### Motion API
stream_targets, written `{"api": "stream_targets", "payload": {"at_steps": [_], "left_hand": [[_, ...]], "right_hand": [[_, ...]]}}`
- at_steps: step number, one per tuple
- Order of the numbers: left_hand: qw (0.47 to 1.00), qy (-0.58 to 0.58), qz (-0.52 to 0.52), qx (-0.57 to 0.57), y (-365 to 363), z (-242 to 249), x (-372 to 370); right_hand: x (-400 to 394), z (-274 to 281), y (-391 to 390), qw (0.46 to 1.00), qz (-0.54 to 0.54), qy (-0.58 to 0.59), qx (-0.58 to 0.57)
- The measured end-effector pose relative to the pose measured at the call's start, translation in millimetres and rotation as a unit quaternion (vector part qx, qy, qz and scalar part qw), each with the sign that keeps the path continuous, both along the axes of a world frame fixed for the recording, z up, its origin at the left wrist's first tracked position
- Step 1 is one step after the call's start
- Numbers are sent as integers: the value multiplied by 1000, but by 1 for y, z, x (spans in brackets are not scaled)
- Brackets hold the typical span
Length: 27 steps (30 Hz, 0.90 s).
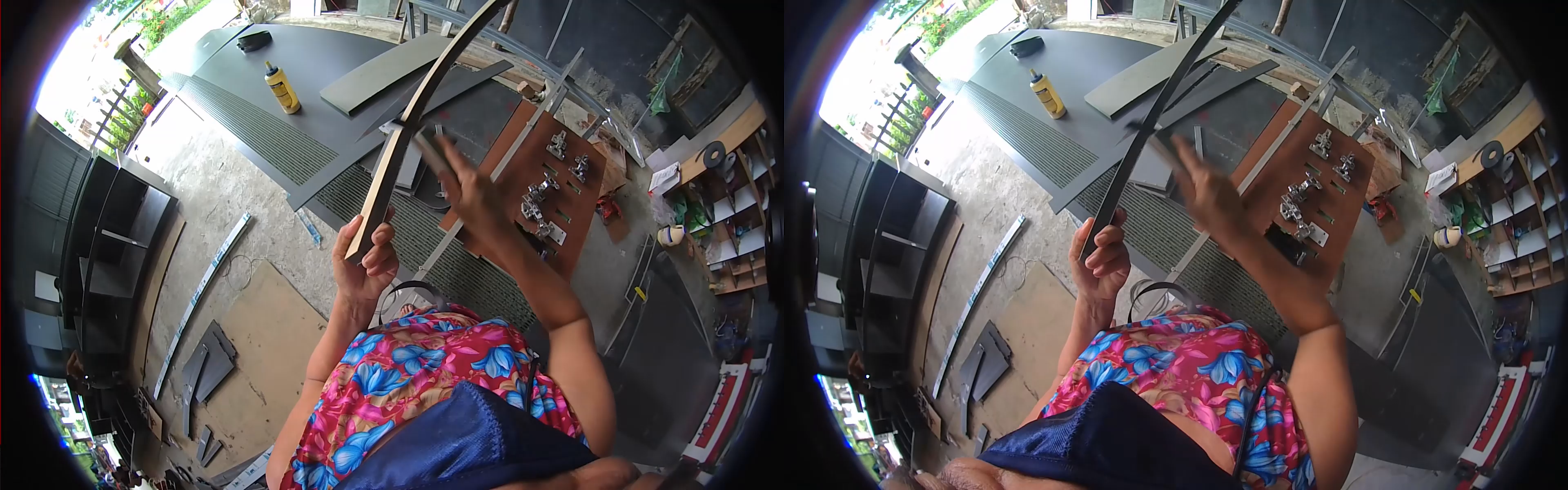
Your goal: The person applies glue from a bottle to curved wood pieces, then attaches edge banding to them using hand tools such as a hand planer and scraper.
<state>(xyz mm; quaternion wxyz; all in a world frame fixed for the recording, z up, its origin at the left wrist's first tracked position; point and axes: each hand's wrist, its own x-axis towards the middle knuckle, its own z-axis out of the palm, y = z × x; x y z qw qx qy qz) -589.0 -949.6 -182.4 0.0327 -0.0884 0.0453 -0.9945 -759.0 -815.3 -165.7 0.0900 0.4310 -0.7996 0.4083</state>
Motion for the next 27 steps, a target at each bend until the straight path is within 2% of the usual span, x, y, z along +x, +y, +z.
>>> {"api": "stream_targets", "payload": {"at_steps": [2,5,6,9,10,13,16,19,20,23,26,27], "left_hand": [[1000,-6,5,19,-2,-1,0],[999,4,-1,36,1,4,0],[999,16,-6,45,0,3,0],[999,25,1,40,-4,2,1],[999,26,6,21,-5,1,3],[1000,23,14,-2,-4,-4,8],[1000,16,16,17,-3,3,7],[999,26,17,23,-8,1,7],[999,23,22,25,-9,1,7],[999,6,40,24,-9,1,12],[999,5,42,11,-7,2,16],[999,20,34,17,-8,-1,19]], "right_hand": [[9,11,3,996,51,-67,20],[-27,25,-6,987,-67,-119,85],[-39,15,-8,993,-63,-91,33],[-11,-10,-15,995,54,42,-73],[13,7,-7,995,51,-86,-2],[-14,11,-10,986,40,-155,39],[-32,21,-21,993,-6,-121,3],[2,17,-16,982,49,-177,52],[19,21,-6,978,106,-175,36],[27,25,-3,971,159,-174,37],[6,35,-16,968,52,-235,76],[11,32,-14,972,83,-215,52]]}}
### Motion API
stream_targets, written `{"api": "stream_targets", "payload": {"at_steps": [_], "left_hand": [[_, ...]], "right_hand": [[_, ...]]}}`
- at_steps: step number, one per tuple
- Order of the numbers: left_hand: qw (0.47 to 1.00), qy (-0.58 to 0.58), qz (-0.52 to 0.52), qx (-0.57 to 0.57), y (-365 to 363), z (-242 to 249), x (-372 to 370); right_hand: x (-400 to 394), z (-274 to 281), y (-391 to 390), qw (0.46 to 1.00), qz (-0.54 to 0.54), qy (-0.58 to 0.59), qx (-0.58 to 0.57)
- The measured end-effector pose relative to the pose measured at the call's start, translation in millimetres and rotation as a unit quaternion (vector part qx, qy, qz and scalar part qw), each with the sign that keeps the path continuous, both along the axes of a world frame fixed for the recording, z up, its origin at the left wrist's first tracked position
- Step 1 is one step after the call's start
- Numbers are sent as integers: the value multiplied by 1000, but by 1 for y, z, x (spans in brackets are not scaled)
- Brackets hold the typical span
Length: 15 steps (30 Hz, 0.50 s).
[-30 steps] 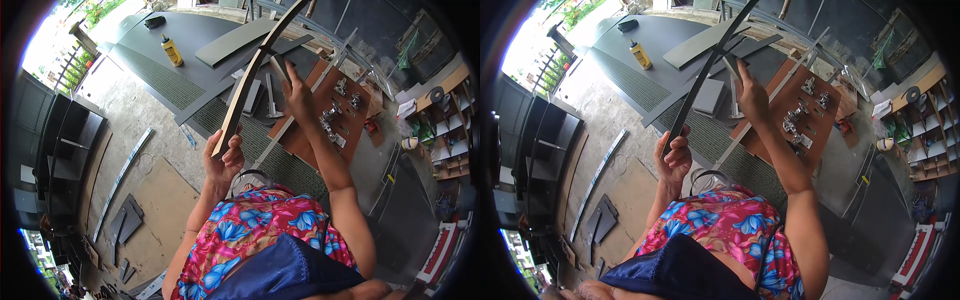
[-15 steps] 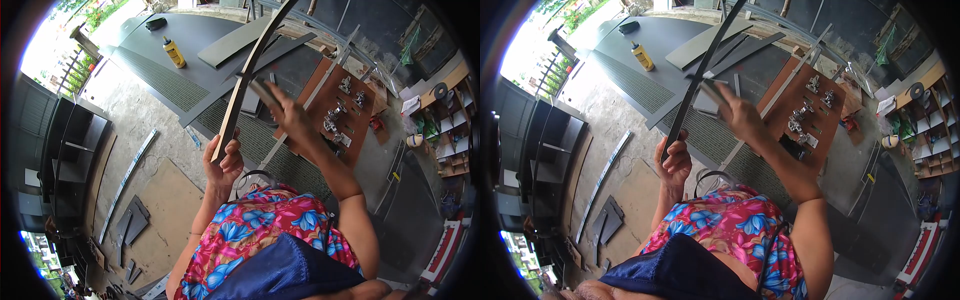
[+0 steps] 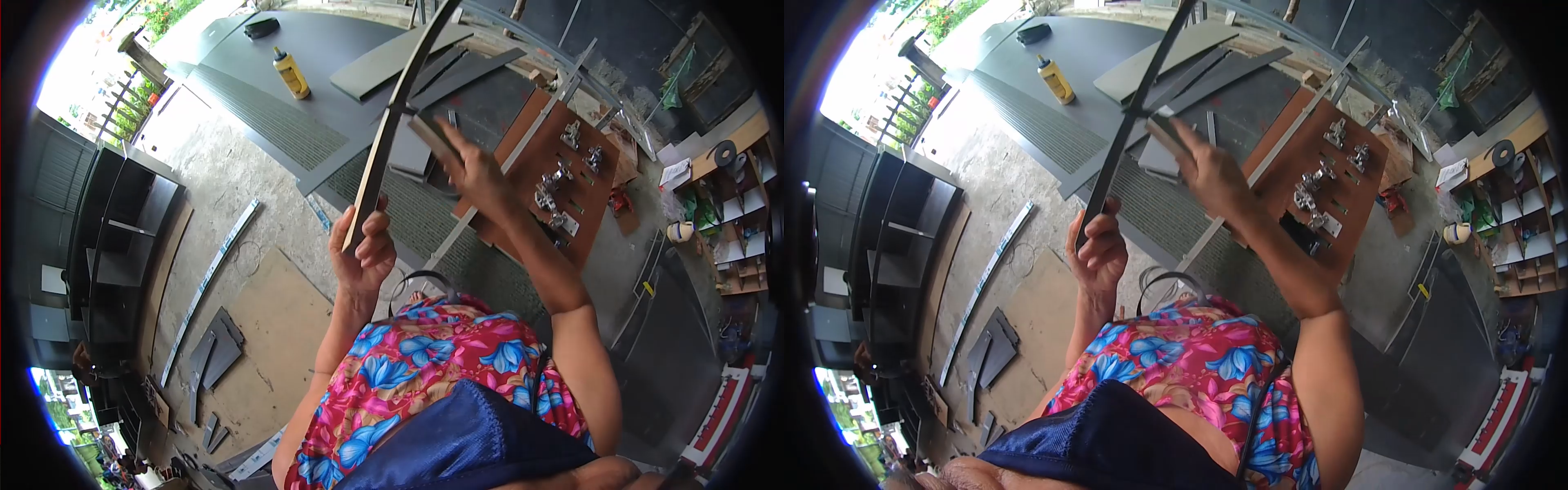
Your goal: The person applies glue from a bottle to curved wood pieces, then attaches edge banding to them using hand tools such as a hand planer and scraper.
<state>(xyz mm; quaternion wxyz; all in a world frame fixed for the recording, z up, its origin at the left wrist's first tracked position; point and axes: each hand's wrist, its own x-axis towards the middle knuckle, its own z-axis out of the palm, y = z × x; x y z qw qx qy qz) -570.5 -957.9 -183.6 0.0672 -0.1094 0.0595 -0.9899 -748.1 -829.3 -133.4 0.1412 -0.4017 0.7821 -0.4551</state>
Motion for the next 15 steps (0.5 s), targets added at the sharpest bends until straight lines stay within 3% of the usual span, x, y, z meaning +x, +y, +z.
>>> {"api": "stream_targets", "payload": {"at_steps": [3,6,11,15], "left_hand": [[1000,29,-6,-2,-6,-1,-1],[1000,22,-3,1,-3,0,3],[999,-25,3,-27,9,7,7],[1000,-19,-17,2,12,7,12]], "right_hand": [[26,-10,9,991,95,13,-94],[9,-4,3,997,54,48,-9],[-75,-23,-29,939,-161,302,-31],[-103,-23,-28,896,-247,362,-73]]}}
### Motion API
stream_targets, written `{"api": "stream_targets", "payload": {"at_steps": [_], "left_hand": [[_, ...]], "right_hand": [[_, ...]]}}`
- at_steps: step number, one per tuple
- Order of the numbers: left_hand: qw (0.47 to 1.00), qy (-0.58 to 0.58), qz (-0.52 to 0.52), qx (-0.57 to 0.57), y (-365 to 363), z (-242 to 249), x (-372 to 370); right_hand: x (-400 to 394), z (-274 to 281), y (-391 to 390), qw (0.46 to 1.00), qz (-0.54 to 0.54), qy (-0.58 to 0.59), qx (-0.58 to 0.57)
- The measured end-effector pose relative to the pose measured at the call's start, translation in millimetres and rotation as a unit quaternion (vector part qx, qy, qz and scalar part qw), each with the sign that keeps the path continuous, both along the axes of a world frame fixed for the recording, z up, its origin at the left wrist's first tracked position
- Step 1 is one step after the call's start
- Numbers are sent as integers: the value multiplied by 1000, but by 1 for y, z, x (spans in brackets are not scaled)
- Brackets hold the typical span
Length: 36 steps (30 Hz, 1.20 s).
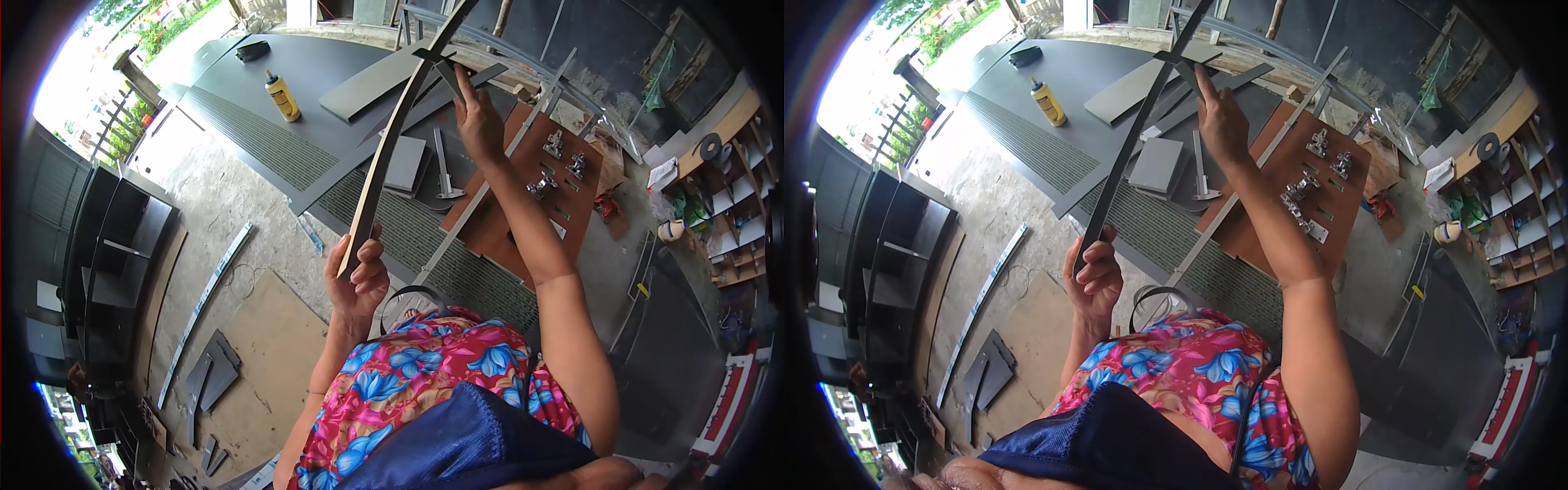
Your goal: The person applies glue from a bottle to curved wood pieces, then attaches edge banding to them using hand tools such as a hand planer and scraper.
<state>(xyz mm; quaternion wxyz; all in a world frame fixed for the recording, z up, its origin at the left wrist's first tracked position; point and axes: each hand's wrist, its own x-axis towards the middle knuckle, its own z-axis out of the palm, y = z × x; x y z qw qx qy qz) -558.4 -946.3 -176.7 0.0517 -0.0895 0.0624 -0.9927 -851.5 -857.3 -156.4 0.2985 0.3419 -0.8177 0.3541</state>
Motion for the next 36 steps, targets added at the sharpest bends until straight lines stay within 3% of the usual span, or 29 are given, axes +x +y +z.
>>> {"api": "stream_targets", "payload": {"at_steps": [3,6,9,15,17,21,22,23,24,27,31,33,36], "left_hand": [[1000,-12,10,-24,2,-2,1],[1000,-28,13,3,-1,-2,1],[999,-24,-5,29,-3,-9,4],[999,-23,-19,35,-1,-7,12],[999,-20,-18,31,-2,-8,15],[998,-42,-23,50,0,-7,16],[998,-48,-20,45,-2,-6,15],[998,-53,-17,41,-4,-6,13],[997,-59,-12,39,-5,-7,12],[997,-75,-8,21,-9,-11,11],[997,-68,-21,32,-8,-12,12],[997,-69,-18,17,-6,-9,9],[997,-82,-9,14,-11,-10,4]], "right_hand": [[28,-22,1,997,39,-61,24],[60,-53,2,981,192,10,-29],[27,-39,4,992,92,-15,86],[-63,44,15,985,-85,148,7],[-74,69,20,978,-131,155,-41],[-68,50,19,986,-120,115,-11],[-62,32,16,991,-109,72,16],[-61,3,12,993,-46,111,9],[-44,-20,10,995,1,68,76],[-32,-38,7,993,69,78,48],[-67,12,13,993,-74,89,-30],[-61,-3,7,997,-27,36,-64],[-25,-57,2,991,133,-21,12]]}}
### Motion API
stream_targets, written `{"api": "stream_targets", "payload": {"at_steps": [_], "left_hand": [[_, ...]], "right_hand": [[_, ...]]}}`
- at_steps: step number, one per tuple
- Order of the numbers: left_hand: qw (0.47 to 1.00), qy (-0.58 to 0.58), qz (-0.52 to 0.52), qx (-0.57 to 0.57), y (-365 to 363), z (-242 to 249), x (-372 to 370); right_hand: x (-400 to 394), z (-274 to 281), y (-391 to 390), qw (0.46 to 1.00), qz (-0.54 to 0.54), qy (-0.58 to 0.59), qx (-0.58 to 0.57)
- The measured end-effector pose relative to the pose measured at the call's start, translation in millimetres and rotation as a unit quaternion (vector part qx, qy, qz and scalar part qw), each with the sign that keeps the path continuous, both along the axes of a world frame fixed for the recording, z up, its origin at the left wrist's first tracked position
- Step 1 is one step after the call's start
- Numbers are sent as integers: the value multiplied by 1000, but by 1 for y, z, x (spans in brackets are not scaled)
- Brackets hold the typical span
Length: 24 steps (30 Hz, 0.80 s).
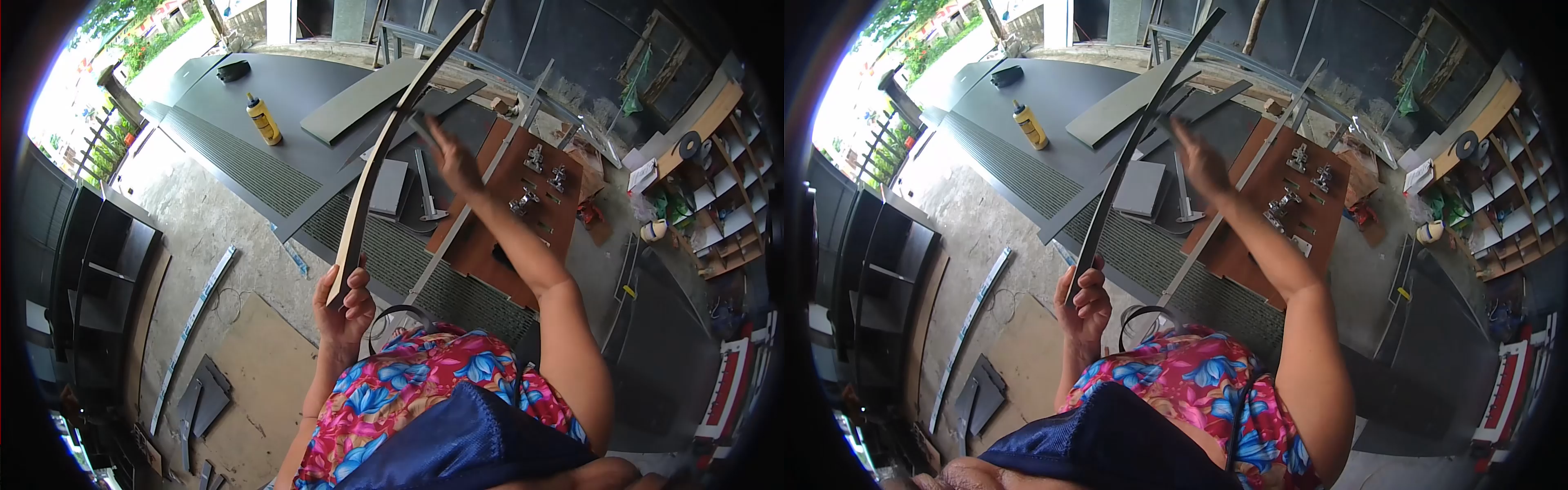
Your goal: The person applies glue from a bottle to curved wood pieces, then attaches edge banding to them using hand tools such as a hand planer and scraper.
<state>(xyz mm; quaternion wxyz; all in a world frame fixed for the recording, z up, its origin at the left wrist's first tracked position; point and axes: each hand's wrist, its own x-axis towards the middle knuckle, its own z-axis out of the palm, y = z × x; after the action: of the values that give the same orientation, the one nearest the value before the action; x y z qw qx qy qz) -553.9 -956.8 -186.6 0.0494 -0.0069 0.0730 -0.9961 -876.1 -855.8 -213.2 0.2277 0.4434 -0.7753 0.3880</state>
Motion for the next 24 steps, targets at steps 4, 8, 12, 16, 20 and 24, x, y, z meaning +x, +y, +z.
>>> {"api": "stream_targets", "payload": {"at_steps": [4,8,12,16,20,24], "left_hand": [[1000,-11,15,-25,-6,-4,-4],[999,-2,27,-23,-9,-5,-4],[999,-1,23,-37,-9,-5,0],[997,15,14,-74,-7,1,-1],[997,25,5,-74,-9,3,-5],[997,17,-1,-72,-10,4,1]], "right_hand": [[76,0,2,950,170,-253,66],[129,25,17,878,204,-419,105],[146,18,26,870,274,-405,65],[128,43,28,903,175,-372,125],[127,48,30,896,206,-386,75],[152,52,34,885,253,-386,62]]}}
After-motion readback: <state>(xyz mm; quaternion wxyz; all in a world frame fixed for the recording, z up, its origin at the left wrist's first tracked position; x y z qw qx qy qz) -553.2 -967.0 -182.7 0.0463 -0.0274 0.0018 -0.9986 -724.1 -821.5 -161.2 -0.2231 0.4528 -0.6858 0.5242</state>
